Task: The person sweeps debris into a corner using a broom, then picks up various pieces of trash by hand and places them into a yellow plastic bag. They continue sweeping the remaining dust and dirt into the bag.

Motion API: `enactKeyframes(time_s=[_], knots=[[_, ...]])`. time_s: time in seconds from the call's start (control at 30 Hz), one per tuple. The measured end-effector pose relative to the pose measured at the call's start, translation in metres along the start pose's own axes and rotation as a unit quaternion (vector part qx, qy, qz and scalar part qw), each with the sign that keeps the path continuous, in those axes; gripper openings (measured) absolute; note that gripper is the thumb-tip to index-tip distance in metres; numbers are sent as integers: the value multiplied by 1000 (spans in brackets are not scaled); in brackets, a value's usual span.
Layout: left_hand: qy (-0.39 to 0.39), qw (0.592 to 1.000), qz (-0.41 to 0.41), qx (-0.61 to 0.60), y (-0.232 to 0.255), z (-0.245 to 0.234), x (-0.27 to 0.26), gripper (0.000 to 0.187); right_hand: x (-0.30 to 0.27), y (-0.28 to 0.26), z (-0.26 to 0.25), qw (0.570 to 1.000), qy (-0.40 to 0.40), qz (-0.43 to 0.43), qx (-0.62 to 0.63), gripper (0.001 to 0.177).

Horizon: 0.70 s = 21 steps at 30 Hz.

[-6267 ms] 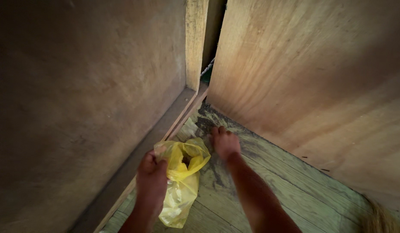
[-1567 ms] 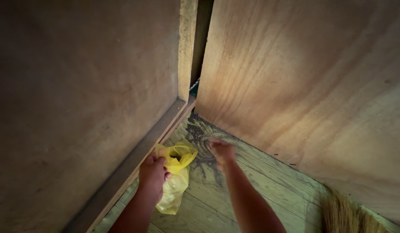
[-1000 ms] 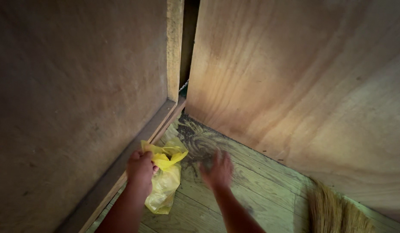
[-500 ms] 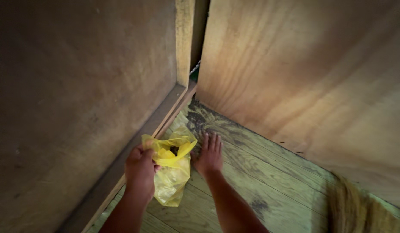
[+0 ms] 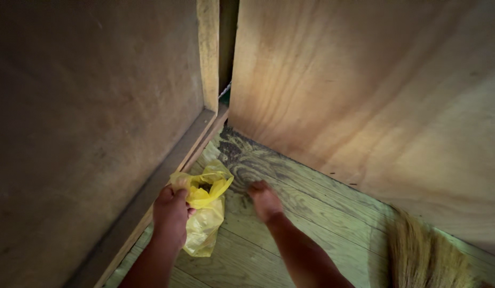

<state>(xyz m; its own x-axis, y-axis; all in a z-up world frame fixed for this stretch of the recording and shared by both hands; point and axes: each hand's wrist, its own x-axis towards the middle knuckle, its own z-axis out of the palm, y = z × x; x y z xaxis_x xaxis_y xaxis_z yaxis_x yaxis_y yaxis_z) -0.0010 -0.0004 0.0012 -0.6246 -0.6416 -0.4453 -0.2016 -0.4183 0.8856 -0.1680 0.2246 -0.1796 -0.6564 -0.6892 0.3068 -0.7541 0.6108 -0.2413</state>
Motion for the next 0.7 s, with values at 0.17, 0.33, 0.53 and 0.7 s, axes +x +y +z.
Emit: enactKeyframes(time_s=[0.17,0.33,0.53,0.7], knots=[[6,1000,3,30,6,0,2,17,31,-2,-28,908,-67,396,120,19],[-23,999,13,-37,-1,1,8,17,82,-59,-93,796,38,313,516,26],[-8,1000,7,-22,-2,-4,7,23,120,-132,-156,931,-209,111,277,33],[14,993,88,84,4,-7,5,35,136,-129,-174,925,-68,210,310,29]])
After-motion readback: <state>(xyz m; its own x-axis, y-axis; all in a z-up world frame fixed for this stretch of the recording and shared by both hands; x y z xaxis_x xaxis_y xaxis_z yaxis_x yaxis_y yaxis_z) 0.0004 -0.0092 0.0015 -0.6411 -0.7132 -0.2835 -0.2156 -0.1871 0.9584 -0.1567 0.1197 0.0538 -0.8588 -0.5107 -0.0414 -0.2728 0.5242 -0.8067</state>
